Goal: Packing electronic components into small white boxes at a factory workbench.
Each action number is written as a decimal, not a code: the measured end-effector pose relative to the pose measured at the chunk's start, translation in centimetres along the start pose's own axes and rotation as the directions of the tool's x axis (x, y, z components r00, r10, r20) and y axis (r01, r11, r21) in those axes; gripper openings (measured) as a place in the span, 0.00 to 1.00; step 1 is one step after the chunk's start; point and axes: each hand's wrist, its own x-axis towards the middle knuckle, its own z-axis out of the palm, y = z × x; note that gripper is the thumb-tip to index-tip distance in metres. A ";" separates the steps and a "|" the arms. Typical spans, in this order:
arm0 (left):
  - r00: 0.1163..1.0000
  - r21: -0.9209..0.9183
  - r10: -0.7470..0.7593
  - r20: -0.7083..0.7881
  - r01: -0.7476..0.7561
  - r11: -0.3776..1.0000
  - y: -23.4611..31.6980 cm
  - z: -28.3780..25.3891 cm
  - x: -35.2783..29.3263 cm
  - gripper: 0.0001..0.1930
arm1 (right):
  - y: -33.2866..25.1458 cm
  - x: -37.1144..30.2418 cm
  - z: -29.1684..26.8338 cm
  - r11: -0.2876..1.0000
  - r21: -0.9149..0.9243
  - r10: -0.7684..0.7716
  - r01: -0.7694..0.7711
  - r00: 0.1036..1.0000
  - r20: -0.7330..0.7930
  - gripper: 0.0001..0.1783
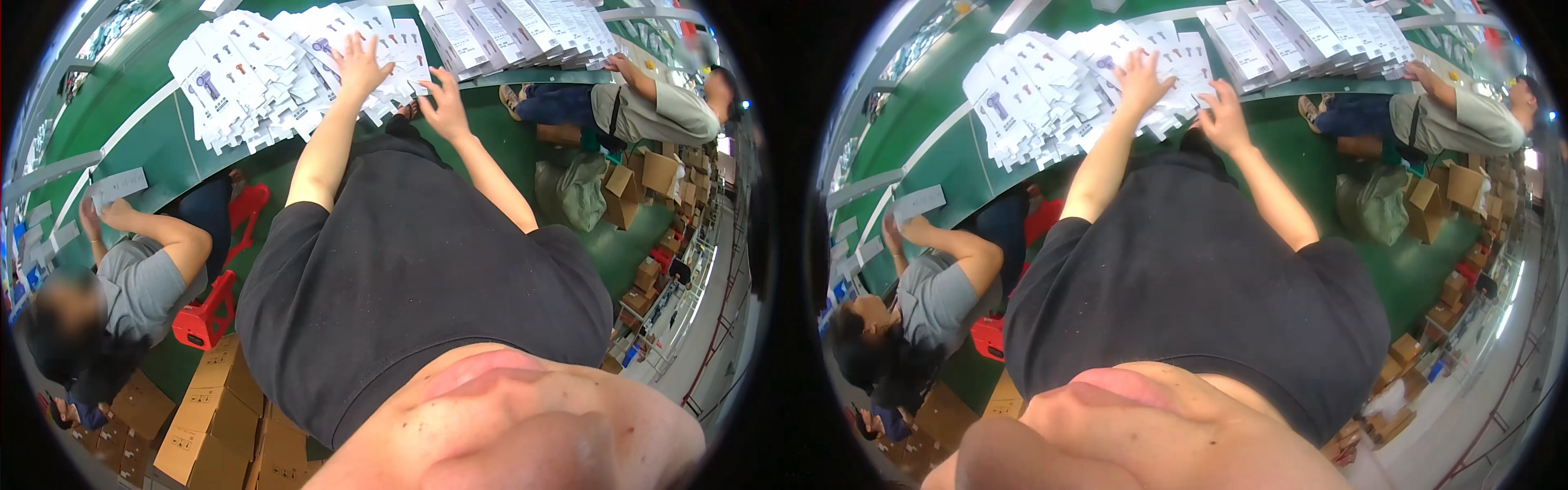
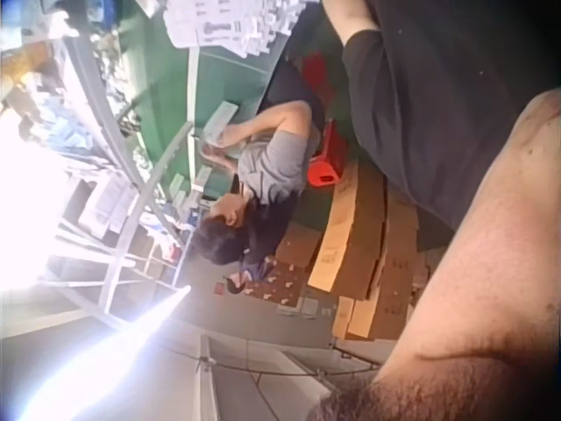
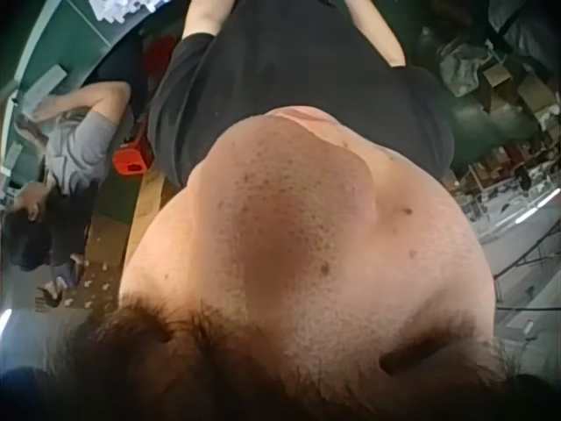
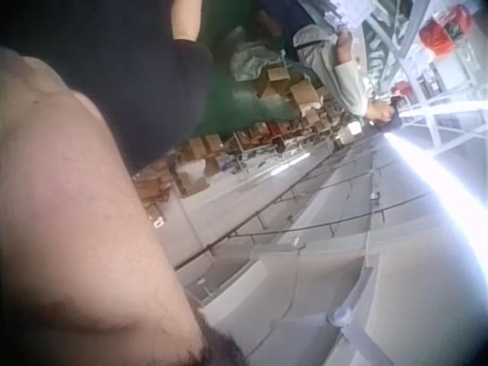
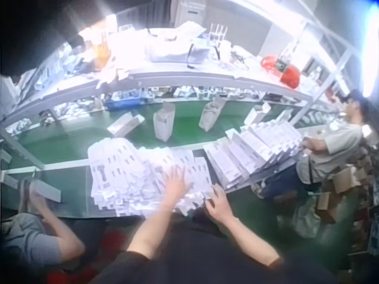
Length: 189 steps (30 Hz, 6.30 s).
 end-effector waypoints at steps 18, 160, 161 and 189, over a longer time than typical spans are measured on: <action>0.948 -0.229 0.311 0.064 -0.289 0.929 -2.6 -9.0 -11.1 0.19 | 6.8 -2.5 6.4 0.945 -0.173 0.304 -0.278 0.941 0.151 0.23; 0.961 -0.968 0.116 0.251 0.249 0.033 0.5 -25.0 -13.6 0.50 | -12.1 9.4 0.8 0.892 0.132 -0.445 0.433 0.892 0.078 0.72; 0.954 -0.954 0.053 0.295 0.291 0.072 0.1 -24.5 -13.6 0.45 | -12.1 9.2 0.2 0.912 0.175 -0.397 0.371 0.905 0.150 0.72; 0.896 -0.787 -0.127 -0.425 -0.435 -0.438 3.4 -23.9 -8.3 0.35 | -19.8 13.5 -8.9 0.530 0.760 0.159 -0.377 0.924 0.347 0.26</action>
